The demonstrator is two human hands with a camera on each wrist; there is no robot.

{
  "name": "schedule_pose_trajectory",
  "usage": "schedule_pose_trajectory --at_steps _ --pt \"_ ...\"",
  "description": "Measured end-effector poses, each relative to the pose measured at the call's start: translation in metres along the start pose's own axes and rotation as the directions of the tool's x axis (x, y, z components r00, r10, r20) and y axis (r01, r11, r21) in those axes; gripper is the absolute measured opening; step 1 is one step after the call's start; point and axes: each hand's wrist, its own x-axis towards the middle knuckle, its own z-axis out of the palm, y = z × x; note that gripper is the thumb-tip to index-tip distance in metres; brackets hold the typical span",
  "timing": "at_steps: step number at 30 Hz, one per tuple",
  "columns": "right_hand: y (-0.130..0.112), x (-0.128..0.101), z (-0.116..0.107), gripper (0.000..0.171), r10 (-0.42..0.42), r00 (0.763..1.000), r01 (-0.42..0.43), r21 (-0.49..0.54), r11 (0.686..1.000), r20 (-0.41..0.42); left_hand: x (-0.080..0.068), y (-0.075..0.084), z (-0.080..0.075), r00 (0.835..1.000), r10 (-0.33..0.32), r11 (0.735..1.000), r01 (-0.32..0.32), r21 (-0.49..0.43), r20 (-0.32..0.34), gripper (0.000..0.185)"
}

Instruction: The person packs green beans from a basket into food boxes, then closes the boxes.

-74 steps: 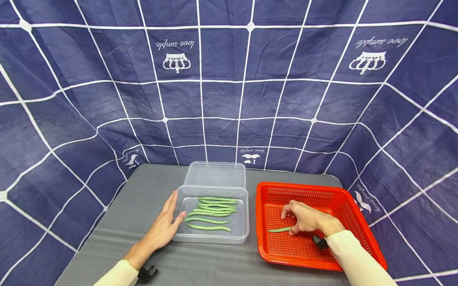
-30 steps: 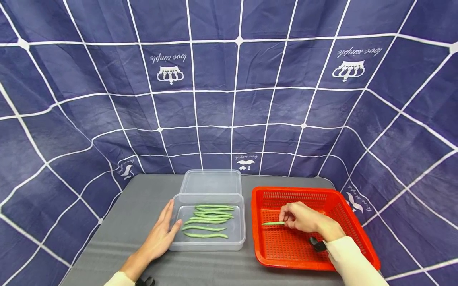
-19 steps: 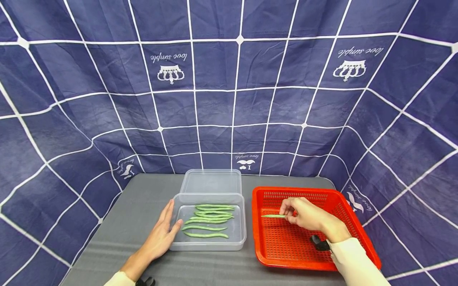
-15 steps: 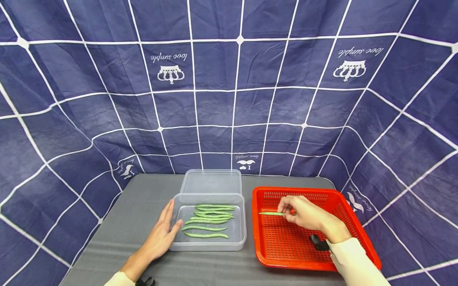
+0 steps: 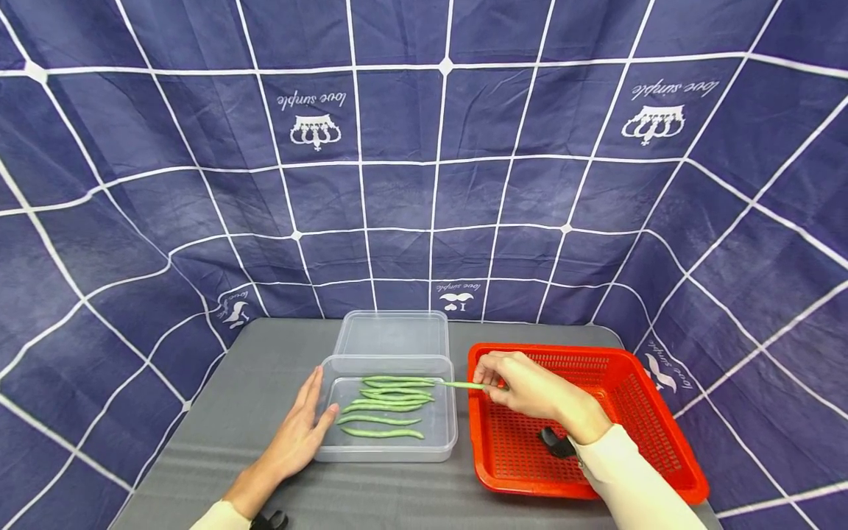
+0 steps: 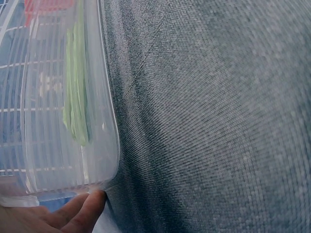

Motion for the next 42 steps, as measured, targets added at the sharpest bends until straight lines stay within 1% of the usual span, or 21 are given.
schedule_pose_trajectory --at_steps 3,13,20,24,27,33,38,42 --pt "-0.006 0.011 0.005 0.024 -0.016 1.0 0.017 -0.013 1.0 0.008 0.001 0.0 0.0 1.0 -0.001 1.0 0.001 0.0 0.002 0.082" --pt "-0.027 0.047 0.02 0.023 -0.074 0.996 0.075 -0.037 0.996 0.041 0.0 -0.003 -0.002 1.0 -0.009 1.0 0.009 -0.006 0.0 0.082" --pt "-0.039 0.064 0.03 0.025 -0.094 0.994 0.096 -0.038 0.995 0.063 -0.001 -0.004 0.0 1.0 -0.002 1.0 0.002 -0.003 0.0 0.082" --pt "-0.044 0.075 0.037 0.025 -0.118 0.991 0.122 -0.063 0.991 0.06 -0.002 -0.004 0.001 1.0 0.001 1.0 -0.001 0.002 -0.005 0.082" --pt "-0.048 0.082 0.041 0.024 -0.118 0.991 0.123 -0.095 0.988 0.059 -0.001 -0.003 0.001 1.0 0.0 1.0 0.0 0.001 -0.005 0.082" --pt "-0.058 0.096 0.048 0.023 -0.091 0.993 0.101 -0.15 0.984 0.07 0.002 -0.002 -0.001 1.0 -0.003 1.0 0.003 -0.004 0.003 0.082" --pt "-0.065 0.105 0.055 0.023 -0.091 0.993 0.103 -0.172 0.98 0.077 0.002 -0.001 -0.002 1.0 -0.002 1.0 0.002 -0.001 0.007 0.082" --pt "-0.067 0.111 0.061 0.024 -0.087 0.992 0.102 -0.167 0.981 0.092 0.001 0.0 -0.001 1.0 -0.002 1.0 0.002 -0.005 0.004 0.082"
